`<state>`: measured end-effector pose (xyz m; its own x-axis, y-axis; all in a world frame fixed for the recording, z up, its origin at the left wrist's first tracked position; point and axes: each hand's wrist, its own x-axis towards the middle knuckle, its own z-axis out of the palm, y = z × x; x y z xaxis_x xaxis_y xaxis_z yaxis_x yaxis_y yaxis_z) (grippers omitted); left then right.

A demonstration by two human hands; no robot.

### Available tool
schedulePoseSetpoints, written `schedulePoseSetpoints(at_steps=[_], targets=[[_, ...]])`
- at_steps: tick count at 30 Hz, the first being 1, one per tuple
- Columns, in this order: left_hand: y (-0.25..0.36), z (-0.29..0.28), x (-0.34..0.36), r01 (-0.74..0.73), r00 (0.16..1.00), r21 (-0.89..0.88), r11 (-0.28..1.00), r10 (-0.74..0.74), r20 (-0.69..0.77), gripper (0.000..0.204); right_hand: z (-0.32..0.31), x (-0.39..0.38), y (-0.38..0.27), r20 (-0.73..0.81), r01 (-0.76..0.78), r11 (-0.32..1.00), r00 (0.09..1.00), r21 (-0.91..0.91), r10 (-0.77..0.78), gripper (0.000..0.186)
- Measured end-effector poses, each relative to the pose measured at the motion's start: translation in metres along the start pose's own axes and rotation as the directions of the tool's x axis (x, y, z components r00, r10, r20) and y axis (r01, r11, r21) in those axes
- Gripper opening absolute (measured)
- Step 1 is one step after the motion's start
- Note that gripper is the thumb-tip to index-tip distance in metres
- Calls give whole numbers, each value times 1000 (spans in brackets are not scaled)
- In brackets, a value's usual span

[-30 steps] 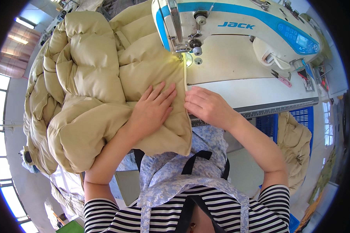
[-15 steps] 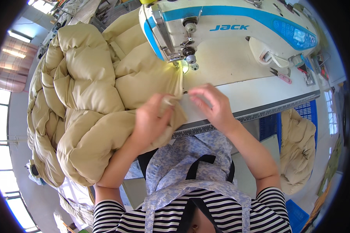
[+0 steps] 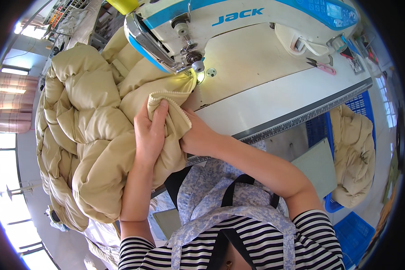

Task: The person sews a beige puffer jacket using a sewing machine, guiding the fabric under the needle and stitching along seams and a zipper. The person repeatedly adjusts the jacket to align edges and continues sewing different sections.

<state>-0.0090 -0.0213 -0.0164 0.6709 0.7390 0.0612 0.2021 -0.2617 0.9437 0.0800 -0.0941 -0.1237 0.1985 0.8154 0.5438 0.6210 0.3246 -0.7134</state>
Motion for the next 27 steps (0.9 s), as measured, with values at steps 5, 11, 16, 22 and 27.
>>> schedulePoseSetpoints(at_steps=[5,11,16,22,27], targets=[[-5,-7,9,83,996,-50,995,-80,46,25,-9,1,-2,167,189,956,974,-223,-153,27],[-9,-13,15,268,962,-295,917,-271,34,24,-83,1,5,20,-106,993,994,43,105,18],[-11,-11,13,232,971,-268,935,-237,16,23,-107,32,37,-90,103,972,988,-213,-124,16],[-11,-9,11,96,995,-113,989,-92,40,20,-115,50,52,174,265,938,958,-222,-229,16],[-1,-6,0,-270,941,319,908,179,286,18,-117,35,39,228,378,906,915,-189,-334,16]])
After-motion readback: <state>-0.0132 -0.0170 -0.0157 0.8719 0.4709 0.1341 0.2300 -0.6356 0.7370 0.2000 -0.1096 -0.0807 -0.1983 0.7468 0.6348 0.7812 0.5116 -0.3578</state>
